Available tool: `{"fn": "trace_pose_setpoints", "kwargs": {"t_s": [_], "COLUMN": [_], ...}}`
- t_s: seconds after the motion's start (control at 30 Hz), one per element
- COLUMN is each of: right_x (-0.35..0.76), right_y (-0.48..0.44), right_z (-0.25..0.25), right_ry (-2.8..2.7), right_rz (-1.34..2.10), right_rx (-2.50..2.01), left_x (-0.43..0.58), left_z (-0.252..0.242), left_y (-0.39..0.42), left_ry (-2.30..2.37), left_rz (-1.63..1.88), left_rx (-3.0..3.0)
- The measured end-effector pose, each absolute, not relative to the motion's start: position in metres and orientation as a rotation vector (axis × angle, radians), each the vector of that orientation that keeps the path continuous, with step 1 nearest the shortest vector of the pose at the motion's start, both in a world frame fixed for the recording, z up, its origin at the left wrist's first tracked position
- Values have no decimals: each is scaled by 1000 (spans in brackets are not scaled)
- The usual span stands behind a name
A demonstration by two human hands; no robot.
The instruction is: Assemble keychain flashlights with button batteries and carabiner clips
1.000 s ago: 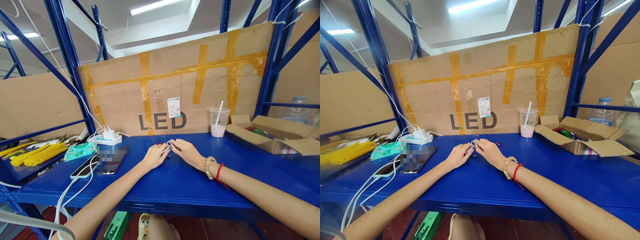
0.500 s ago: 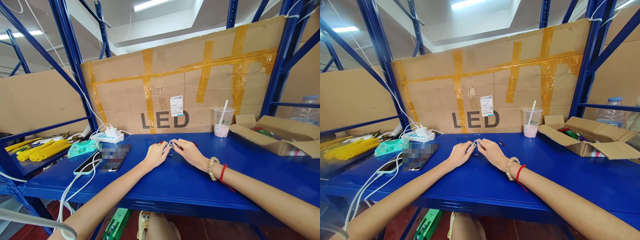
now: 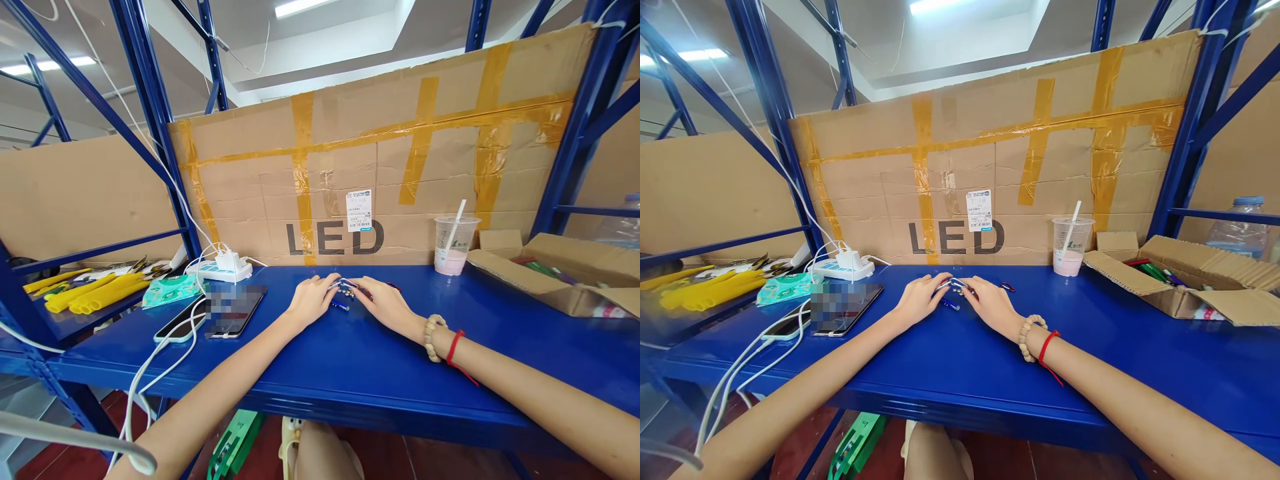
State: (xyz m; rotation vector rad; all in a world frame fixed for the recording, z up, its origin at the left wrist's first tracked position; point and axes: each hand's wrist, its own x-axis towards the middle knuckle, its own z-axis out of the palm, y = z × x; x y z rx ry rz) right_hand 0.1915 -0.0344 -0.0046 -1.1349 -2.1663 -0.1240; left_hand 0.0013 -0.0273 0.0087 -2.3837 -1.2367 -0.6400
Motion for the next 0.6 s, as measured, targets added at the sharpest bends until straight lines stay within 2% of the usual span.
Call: {"fn": "trace_pose_setpoints", "kwargs": {"t_s": [0.17,0.6], "right_x": [194,194], "right_y": [-32,-37], "right_z": [-5,-2], "right_ry": [-2092,-2168], "right_rz": [5,-126], "right_rx": [-1216,-1289], "left_x": [-2,-35], "left_z": [7,14], "left_y": [-26,-1], "left_ry": [-1165,-1958], "left_rz": [-706,-494], "left_rx": [-2486,-2041]}}
